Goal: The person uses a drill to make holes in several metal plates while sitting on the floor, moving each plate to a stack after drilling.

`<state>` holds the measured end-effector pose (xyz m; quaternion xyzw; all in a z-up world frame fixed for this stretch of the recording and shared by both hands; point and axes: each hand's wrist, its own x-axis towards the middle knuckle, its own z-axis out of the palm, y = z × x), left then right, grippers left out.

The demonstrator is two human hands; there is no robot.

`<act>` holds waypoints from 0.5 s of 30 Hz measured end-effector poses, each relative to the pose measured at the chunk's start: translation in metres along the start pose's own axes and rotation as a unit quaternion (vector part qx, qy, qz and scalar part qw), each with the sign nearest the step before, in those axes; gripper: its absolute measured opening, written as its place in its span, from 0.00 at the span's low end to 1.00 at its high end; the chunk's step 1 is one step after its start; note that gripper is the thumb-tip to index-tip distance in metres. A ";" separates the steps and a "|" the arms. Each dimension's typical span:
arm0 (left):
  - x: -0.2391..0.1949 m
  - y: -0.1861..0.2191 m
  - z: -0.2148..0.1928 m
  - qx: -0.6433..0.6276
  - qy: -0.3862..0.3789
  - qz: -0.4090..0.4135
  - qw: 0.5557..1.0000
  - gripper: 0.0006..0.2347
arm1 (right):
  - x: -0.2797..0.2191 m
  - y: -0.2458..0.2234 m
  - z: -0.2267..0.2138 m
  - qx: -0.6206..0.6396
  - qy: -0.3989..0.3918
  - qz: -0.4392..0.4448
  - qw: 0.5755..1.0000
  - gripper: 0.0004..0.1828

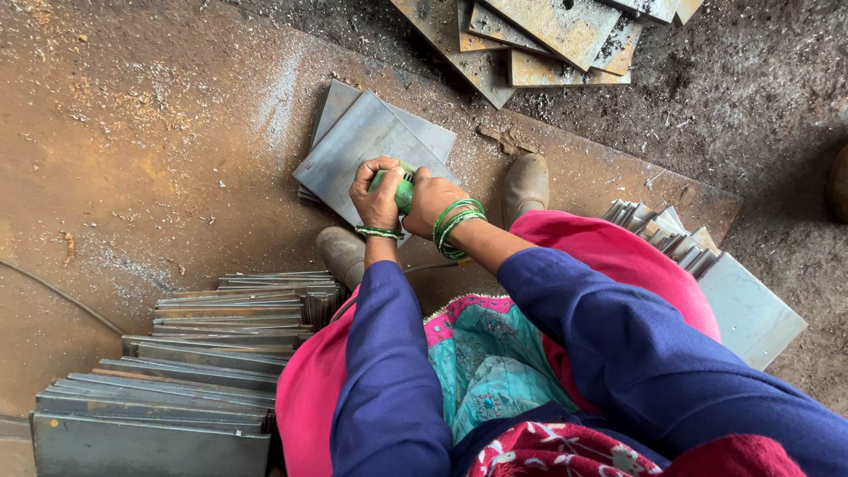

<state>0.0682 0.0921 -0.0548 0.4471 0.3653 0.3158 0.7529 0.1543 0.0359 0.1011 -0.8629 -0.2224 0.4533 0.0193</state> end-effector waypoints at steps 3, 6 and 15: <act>0.000 0.001 0.001 -0.001 0.001 -0.003 1.000 0.05 | 0.001 0.001 0.002 -0.001 0.002 -0.001 1.000 0.36; -0.001 0.003 0.002 -0.001 0.001 -0.005 1.000 0.05 | 0.002 0.001 0.003 -0.002 0.004 0.001 1.000 0.36; 0.000 0.003 0.003 0.000 0.003 -0.004 1.000 0.05 | 0.002 0.000 0.001 -0.005 0.000 0.003 1.000 0.37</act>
